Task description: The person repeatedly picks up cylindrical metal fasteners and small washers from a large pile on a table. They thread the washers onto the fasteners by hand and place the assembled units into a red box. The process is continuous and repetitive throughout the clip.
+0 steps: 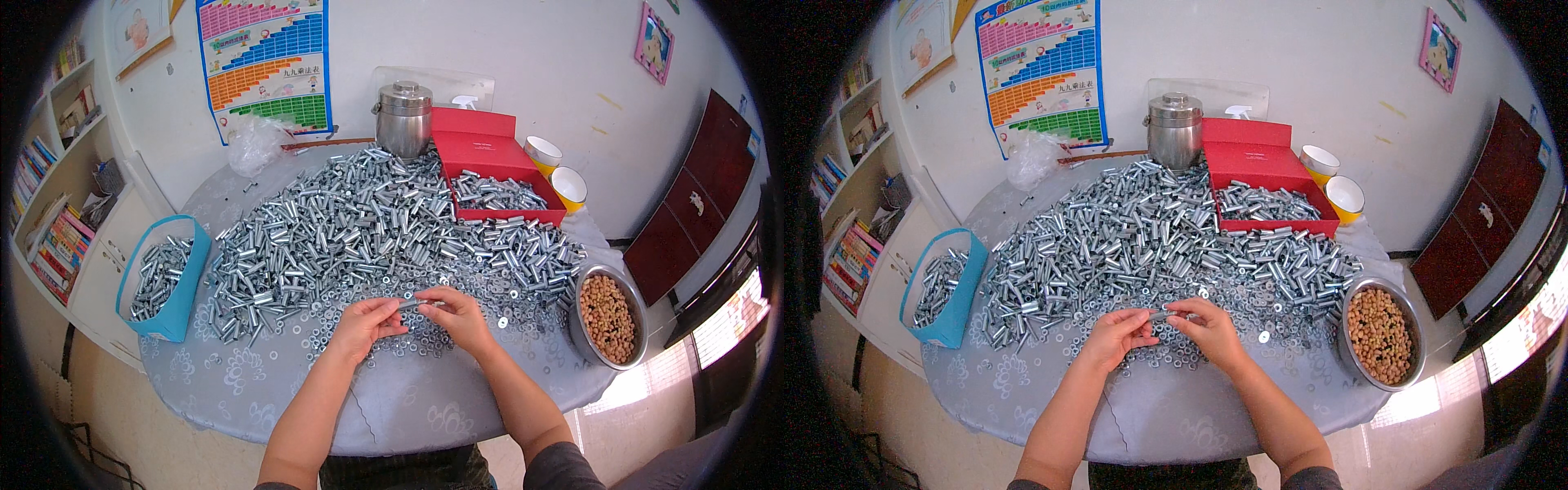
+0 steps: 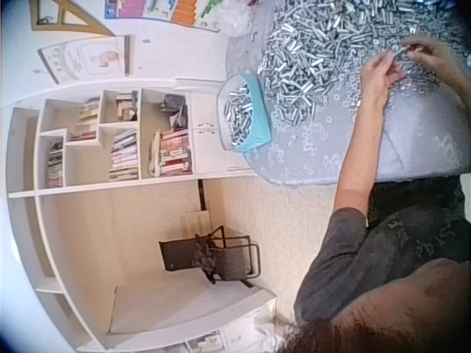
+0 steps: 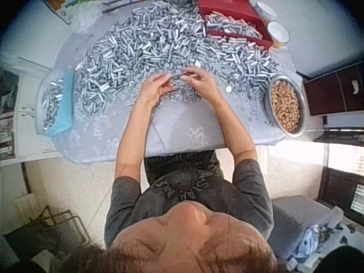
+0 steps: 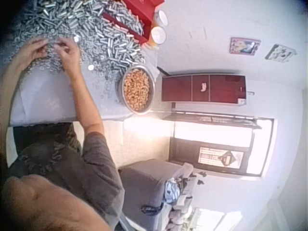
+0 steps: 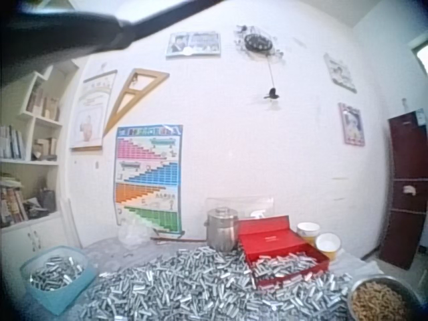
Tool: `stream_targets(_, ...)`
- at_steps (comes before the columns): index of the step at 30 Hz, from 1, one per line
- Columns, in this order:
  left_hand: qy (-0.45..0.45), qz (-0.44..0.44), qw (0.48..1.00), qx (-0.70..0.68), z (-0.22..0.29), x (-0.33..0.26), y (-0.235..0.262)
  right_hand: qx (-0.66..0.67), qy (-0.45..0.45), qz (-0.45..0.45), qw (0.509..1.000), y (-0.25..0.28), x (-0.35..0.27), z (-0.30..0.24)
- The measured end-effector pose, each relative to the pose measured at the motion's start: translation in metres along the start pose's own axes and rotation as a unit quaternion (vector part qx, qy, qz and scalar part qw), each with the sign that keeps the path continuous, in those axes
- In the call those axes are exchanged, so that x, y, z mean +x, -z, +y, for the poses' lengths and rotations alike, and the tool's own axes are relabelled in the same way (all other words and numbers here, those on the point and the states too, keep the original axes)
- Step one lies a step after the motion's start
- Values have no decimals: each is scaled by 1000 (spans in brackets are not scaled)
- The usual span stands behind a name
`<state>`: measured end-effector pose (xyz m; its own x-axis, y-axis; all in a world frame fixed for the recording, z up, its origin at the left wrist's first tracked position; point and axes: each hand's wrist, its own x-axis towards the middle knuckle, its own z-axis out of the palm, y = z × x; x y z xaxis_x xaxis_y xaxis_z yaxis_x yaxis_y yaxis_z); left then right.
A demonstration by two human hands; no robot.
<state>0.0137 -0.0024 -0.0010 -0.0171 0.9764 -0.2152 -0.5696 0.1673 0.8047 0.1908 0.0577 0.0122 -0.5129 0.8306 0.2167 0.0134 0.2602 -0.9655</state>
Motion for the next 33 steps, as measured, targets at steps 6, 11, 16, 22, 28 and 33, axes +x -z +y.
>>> stream_targets(6,-39,16,999,-12,3,2,5,-293,148,-38,944,-1,0,2)
stream_targets(11,-40,22,999,1,4,1,2,-383,221,-35,896,-9,-1,12)
stream_targets(16,-40,39,998,9,4,2,2,-388,217,-59,894,-10,-2,10)
stream_targets(22,-35,36,999,5,3,1,0,-208,12,42,977,-1,-3,2)
stream_targets(28,-10,26,1000,2,3,1,1,76,40,62,994,2,2,-2)
stream_targets(33,-5,5,1000,8,1,-1,0,8,83,42,996,1,1,0)
